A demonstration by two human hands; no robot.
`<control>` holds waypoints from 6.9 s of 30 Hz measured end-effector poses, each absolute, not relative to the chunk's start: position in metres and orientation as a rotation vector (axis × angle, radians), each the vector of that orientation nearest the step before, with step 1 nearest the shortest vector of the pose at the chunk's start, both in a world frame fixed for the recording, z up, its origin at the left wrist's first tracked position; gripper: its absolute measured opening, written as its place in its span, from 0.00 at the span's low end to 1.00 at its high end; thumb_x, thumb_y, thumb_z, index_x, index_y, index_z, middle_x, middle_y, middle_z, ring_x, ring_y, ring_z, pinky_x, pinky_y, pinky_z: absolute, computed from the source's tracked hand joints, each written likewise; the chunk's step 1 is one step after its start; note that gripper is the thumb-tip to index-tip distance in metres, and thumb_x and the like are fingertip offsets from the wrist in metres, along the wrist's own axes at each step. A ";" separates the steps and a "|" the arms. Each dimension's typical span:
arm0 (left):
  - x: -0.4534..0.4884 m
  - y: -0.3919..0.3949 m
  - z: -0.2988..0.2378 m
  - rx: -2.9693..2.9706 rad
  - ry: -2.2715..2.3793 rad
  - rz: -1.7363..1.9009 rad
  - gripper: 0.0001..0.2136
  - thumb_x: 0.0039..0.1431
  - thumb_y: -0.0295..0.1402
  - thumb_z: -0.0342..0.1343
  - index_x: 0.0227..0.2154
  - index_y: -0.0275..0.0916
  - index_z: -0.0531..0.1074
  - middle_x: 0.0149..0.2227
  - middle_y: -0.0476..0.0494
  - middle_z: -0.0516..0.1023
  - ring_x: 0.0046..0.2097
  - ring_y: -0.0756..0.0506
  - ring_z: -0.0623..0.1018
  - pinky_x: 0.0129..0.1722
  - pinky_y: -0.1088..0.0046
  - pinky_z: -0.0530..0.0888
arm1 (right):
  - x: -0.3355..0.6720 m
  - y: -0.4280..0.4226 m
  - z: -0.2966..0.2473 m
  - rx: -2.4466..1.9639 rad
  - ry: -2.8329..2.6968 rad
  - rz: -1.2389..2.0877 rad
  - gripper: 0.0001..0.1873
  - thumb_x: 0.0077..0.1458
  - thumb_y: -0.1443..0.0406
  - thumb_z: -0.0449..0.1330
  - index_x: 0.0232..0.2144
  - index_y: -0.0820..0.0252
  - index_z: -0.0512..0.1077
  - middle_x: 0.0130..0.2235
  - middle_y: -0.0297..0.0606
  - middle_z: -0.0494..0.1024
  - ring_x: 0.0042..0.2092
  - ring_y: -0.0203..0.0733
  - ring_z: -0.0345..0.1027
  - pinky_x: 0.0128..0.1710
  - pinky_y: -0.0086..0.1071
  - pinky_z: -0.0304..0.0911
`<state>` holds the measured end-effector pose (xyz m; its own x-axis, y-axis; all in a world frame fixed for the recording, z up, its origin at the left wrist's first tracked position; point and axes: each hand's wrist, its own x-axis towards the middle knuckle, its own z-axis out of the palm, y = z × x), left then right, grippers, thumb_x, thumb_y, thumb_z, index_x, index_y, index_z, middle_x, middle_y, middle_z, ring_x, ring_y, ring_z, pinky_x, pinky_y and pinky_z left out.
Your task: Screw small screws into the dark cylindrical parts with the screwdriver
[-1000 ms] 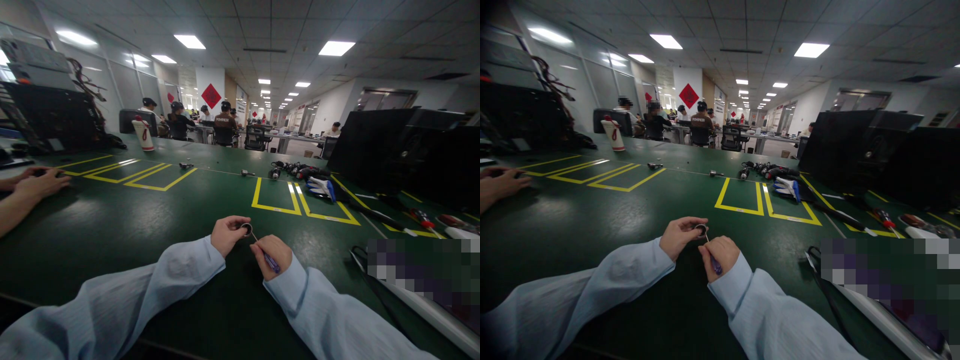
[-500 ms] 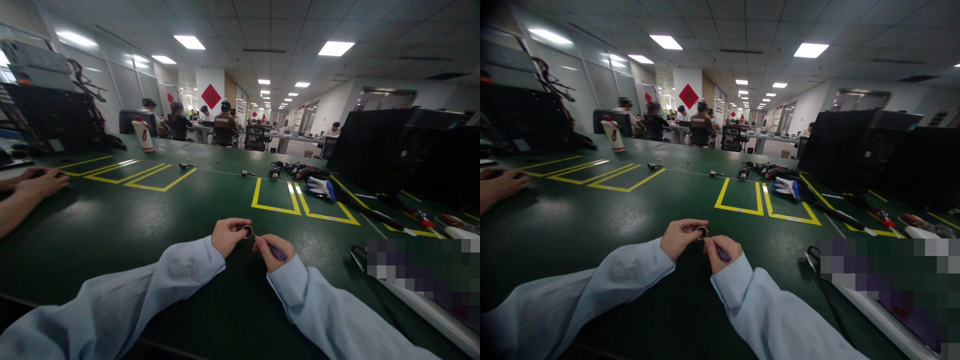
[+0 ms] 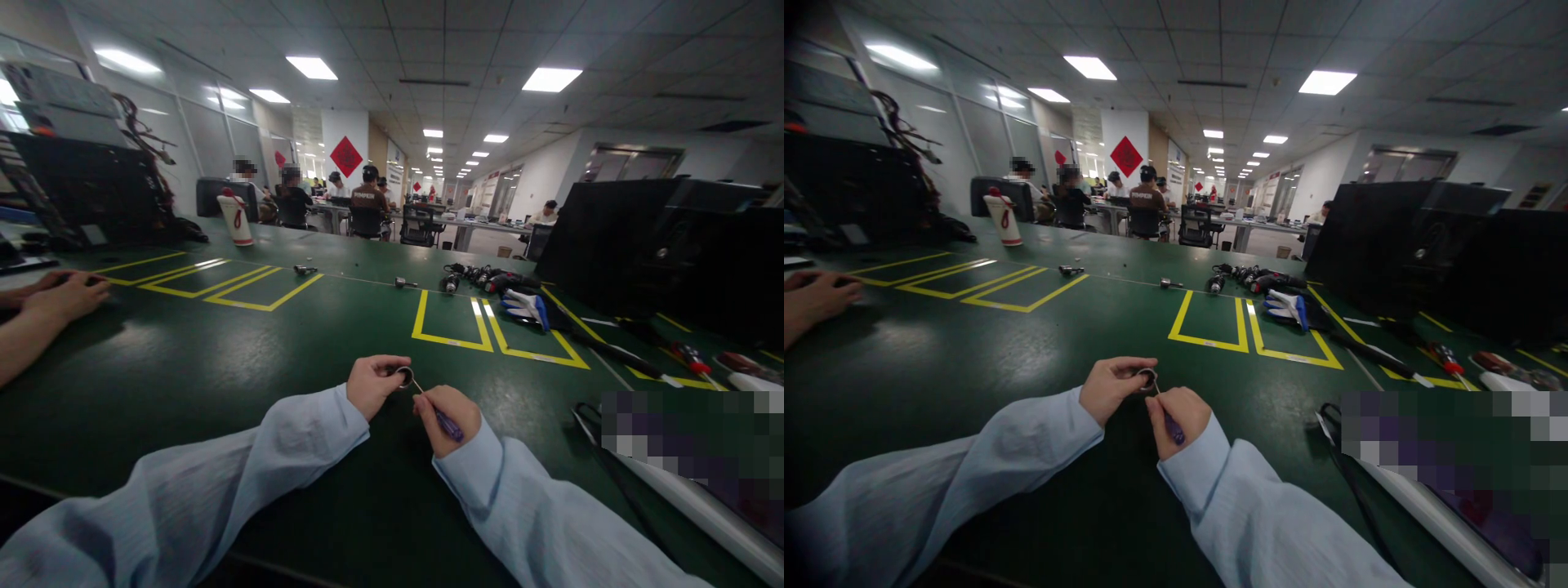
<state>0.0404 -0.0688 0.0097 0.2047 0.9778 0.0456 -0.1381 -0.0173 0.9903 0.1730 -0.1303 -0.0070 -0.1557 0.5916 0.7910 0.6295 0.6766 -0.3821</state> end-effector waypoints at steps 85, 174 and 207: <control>0.040 -0.067 0.017 1.066 0.911 1.083 0.13 0.38 0.21 0.49 0.29 0.29 0.75 0.32 0.37 0.76 0.39 0.41 0.75 0.35 0.67 0.75 | 0.188 -0.111 0.009 -1.346 -1.005 1.019 0.23 0.36 0.57 0.60 0.03 0.58 0.55 0.04 0.24 0.52 0.07 0.25 0.44 0.08 0.24 0.40; 0.026 -0.036 0.003 2.420 1.038 0.886 0.12 0.43 0.29 0.56 0.31 0.36 0.61 0.28 0.50 0.67 0.29 0.50 0.68 0.27 0.74 0.66 | 0.198 -0.105 -0.008 -0.624 -1.084 1.298 0.08 0.44 0.62 0.57 0.28 0.59 0.72 0.19 0.33 0.74 0.23 0.37 0.67 0.26 0.31 0.59; 0.032 -0.031 0.005 2.644 0.765 0.624 0.06 0.49 0.33 0.54 0.24 0.36 0.64 0.24 0.50 0.66 0.28 0.51 0.68 0.28 0.77 0.64 | 0.185 -0.117 -0.006 -1.111 -1.468 0.570 0.10 0.47 0.64 0.52 0.20 0.60 0.71 0.23 0.35 0.72 0.28 0.37 0.64 0.30 0.31 0.56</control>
<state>0.0317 -0.0314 0.0054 0.7615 0.5643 0.3188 0.4253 -0.8062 0.4113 0.1848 -0.1166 -0.0058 0.0996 0.8694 0.4839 0.3155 0.4336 -0.8440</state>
